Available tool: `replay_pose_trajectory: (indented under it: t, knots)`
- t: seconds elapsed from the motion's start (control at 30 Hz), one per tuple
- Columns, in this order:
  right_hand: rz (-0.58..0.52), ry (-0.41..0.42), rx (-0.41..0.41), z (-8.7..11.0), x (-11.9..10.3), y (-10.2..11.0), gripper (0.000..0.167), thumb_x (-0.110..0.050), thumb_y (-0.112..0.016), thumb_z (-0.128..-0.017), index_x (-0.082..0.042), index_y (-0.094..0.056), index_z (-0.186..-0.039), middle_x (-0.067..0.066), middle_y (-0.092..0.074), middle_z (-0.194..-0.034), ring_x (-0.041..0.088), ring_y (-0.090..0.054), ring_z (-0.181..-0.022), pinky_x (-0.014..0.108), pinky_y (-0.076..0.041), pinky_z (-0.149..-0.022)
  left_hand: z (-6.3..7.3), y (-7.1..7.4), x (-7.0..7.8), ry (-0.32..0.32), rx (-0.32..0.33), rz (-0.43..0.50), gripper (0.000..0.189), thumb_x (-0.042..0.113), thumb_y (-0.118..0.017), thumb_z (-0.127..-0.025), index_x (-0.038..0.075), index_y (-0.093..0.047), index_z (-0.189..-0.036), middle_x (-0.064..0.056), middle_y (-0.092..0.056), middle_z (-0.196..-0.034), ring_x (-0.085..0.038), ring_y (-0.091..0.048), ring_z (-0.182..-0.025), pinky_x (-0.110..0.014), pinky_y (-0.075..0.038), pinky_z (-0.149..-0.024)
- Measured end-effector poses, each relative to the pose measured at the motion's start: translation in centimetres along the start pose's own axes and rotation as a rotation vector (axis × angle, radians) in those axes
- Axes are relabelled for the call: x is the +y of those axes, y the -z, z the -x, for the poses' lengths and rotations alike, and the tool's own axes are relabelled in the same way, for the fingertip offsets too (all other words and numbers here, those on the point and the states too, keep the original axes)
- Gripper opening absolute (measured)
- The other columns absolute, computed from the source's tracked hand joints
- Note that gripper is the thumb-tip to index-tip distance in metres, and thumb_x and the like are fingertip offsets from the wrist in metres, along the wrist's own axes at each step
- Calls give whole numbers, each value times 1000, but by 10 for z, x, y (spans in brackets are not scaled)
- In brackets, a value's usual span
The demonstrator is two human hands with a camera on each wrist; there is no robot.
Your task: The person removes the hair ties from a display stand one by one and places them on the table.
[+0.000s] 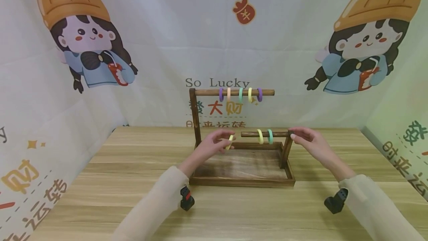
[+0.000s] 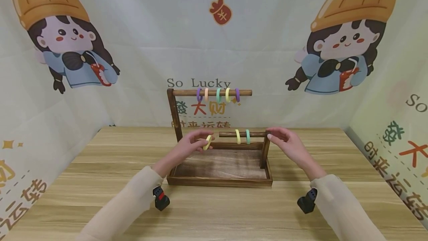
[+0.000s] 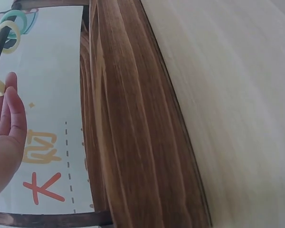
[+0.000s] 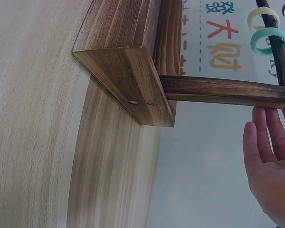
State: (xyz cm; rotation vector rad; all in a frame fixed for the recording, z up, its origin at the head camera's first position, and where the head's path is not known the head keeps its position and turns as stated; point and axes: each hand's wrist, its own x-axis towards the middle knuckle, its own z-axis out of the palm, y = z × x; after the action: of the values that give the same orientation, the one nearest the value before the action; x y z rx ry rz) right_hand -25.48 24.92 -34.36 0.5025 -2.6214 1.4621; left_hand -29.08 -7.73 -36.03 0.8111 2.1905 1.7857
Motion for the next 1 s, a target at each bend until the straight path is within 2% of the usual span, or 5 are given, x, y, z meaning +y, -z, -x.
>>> replay_pose_trajectory:
  t: [0.17, 0.3, 0.5, 0.8, 1.0]
  knots:
    - [-3, 0, -6, 1, -1, 0, 46, -32, -46, -92, 0, -44, -126, 18, -47, -122, 27, -47, -106, 39, -42, -85, 10, 2, 3, 9, -15, -16, 37, 13, -54, -88, 2, -49, -122, -12, -56, -110, -22, -57, -91, -46, -46, -74]
    - [-12, 2, -1, 1, -1, -1, 46, -31, -46, -92, 0, -44, -126, 18, -47, -121, 28, -46, -107, 42, -41, -86, 21, 2, 15, -8, -39, -53, 37, 6, -55, -87, -3, -48, -122, -13, -55, -111, -22, -56, -91, -36, -49, -69]
    - [-9, 2, -1, 1, -1, 0, 46, -31, -46, -92, 1, -44, -126, 18, -47, -121, 27, -46, -106, 40, -41, -85, 37, 2, 31, -57, -80, -165, 37, 3, -54, -86, -8, -46, -121, -18, -52, -114, -27, -53, -94, -39, -48, -72]
    - [-10, -7, -8, 2, -2, 0, 47, -31, -46, -92, 0, -43, -127, 18, -47, -122, 27, -46, -107, 38, -42, -85, 45, 8, 6, -76, -122, -322, 35, 17, -60, -84, 7, -54, -118, -1, -56, -107, -15, -51, -90, -31, -46, -74]
    - [-16, -9, -7, 1, -1, 0, 47, -32, -46, -92, 0, -43, -127, 18, -47, -122, 26, -46, -107, 37, -42, -84, 58, 6, 10, -117, -150, -362, 35, 13, -64, -82, 4, -55, -115, -6, -57, -106, -17, -54, -84, -29, -48, -67]
